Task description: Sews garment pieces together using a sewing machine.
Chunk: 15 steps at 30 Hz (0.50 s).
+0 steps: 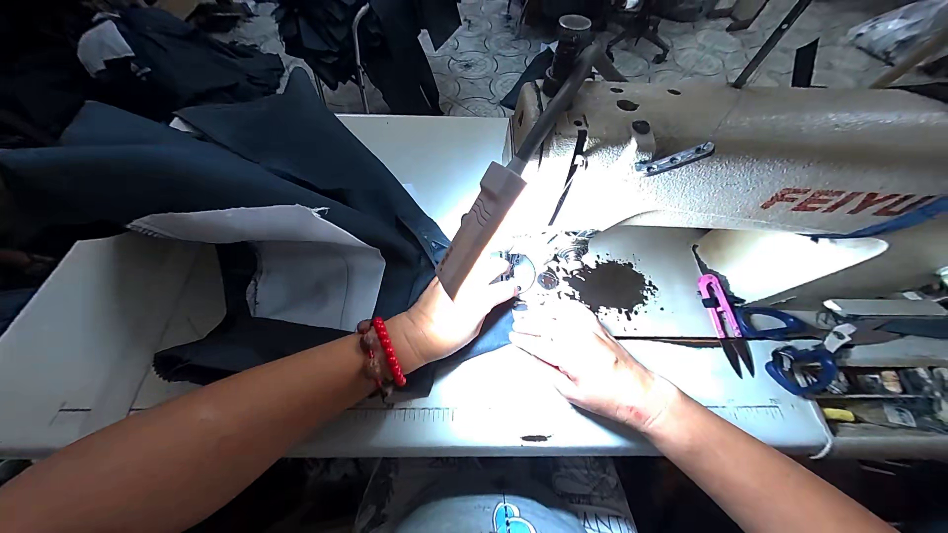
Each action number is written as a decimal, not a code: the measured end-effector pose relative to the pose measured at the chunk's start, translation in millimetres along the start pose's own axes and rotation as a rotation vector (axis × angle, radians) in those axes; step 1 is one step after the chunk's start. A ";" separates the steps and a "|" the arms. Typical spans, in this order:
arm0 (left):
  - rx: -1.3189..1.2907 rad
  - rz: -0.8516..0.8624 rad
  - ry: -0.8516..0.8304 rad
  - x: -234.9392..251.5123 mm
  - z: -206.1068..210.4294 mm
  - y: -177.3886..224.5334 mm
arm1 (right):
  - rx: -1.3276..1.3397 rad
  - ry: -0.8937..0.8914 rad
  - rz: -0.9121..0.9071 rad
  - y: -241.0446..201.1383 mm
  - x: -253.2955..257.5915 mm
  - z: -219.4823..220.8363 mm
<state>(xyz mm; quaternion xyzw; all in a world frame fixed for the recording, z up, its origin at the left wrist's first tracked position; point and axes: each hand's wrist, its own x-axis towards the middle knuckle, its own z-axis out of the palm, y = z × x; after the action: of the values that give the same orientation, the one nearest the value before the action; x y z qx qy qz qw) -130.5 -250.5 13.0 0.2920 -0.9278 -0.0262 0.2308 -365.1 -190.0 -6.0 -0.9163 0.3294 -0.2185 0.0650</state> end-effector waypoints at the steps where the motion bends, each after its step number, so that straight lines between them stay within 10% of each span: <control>1: -0.045 0.037 -0.015 0.7 0.7 -5.6 | 0.002 -0.004 0.003 -0.4 0.3 -0.5; 15: -0.264 0.181 -0.277 24.8 -5.5 -30.9 | 0.005 -0.026 0.034 -2.4 -1.0 -1.0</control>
<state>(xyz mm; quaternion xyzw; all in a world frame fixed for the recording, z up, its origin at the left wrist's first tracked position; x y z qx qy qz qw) -129.6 -289.4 22.5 0.1682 -0.9616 -0.1667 0.1385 -364.8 -187.5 -4.8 -0.9132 0.3433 -0.2061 0.0753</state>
